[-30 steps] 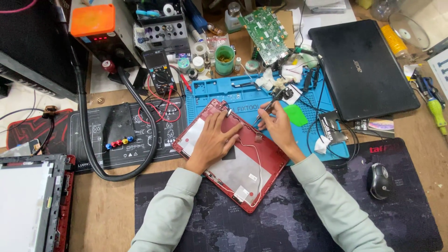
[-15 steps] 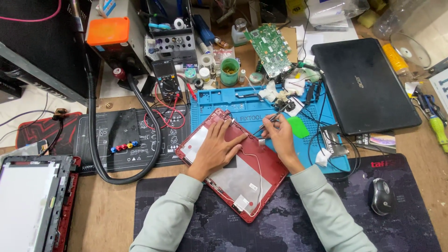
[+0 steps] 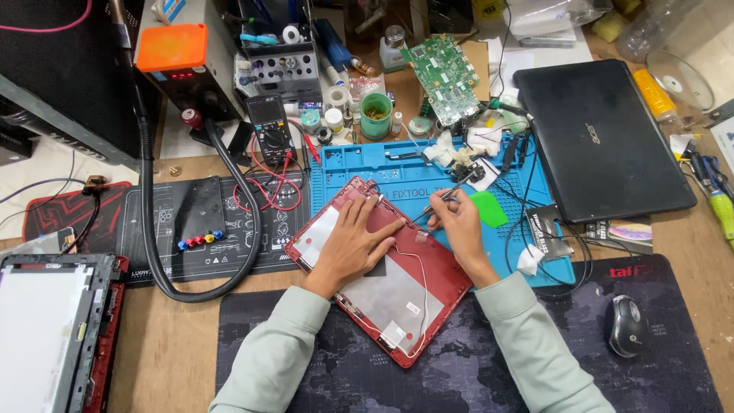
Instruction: Disassembling a laptop screen assembly and handling a motherboard on a repair bench
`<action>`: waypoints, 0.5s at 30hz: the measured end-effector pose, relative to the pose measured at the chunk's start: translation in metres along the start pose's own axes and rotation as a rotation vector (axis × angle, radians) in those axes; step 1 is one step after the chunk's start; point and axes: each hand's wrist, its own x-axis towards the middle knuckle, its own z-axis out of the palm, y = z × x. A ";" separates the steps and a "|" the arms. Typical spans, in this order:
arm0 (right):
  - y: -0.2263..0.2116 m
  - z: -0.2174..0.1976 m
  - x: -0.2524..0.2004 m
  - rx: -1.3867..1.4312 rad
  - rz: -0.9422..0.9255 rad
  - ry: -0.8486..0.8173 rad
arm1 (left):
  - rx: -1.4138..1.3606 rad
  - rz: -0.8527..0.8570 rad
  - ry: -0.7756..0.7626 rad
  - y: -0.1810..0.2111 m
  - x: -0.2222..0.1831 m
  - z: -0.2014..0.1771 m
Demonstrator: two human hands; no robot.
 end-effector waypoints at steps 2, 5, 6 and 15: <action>0.001 0.000 0.000 0.008 0.003 0.008 | 0.003 0.001 -0.005 0.000 0.000 -0.002; 0.003 -0.001 0.002 0.022 0.007 0.015 | 0.008 0.005 -0.009 0.000 0.001 -0.005; 0.005 -0.002 0.001 0.026 0.011 0.018 | 0.006 0.010 -0.012 0.001 0.002 -0.005; -0.004 0.001 -0.002 0.030 0.009 0.007 | 0.013 0.009 -0.009 0.000 0.002 -0.002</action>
